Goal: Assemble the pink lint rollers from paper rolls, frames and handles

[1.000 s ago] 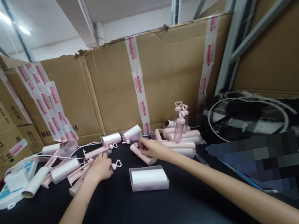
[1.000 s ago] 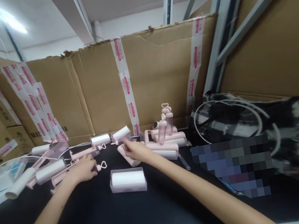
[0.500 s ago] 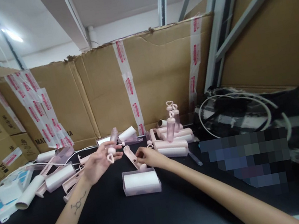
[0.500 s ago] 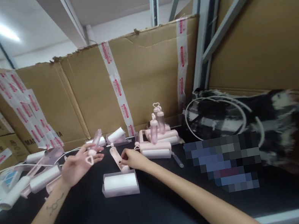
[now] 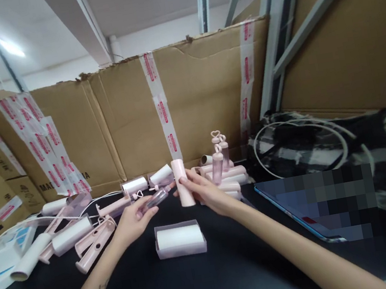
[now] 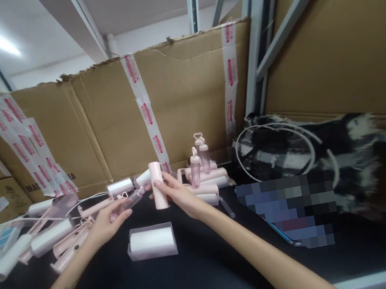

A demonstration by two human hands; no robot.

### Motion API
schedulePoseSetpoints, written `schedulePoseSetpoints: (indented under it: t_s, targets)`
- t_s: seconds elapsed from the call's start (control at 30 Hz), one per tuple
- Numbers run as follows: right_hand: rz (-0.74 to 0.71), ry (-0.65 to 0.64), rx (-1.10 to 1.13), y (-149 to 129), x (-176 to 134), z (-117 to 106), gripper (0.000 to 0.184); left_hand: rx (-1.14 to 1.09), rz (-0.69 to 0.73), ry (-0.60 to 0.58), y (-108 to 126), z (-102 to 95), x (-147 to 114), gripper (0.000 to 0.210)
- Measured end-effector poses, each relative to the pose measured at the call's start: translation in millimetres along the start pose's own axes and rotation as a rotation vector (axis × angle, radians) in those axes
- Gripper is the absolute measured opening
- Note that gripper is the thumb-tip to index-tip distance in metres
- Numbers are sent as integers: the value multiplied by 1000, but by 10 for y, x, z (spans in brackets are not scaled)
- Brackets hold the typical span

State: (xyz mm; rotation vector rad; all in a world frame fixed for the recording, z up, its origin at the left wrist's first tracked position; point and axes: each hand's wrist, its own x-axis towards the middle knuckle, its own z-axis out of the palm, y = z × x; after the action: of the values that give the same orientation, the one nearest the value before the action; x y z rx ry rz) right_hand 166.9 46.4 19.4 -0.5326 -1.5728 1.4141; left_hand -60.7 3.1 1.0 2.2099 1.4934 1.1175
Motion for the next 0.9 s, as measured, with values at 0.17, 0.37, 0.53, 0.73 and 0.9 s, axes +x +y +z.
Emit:
schedulePoseSetpoints:
  t_s: [0.17,0.37,0.53,0.73,0.9]
  targets:
    - [-126,-79,-265,87,-1,41,42,202,-12,-80,74,-28,-41,42]
    - [-212,-106,-670,129,-72,75,38,271,32,-52,147,-3,-71,40]
    - [-270,-113,-971,121,-120,45,42,356,94,32,150,48,-119,41]
    - [-220,-154,-1097,106,-131,31,52,570,221,88,154,37,-154,42]
    - [-252,-126,-1199,125,-184,96,68,590,244,153,142,102,-172,40]
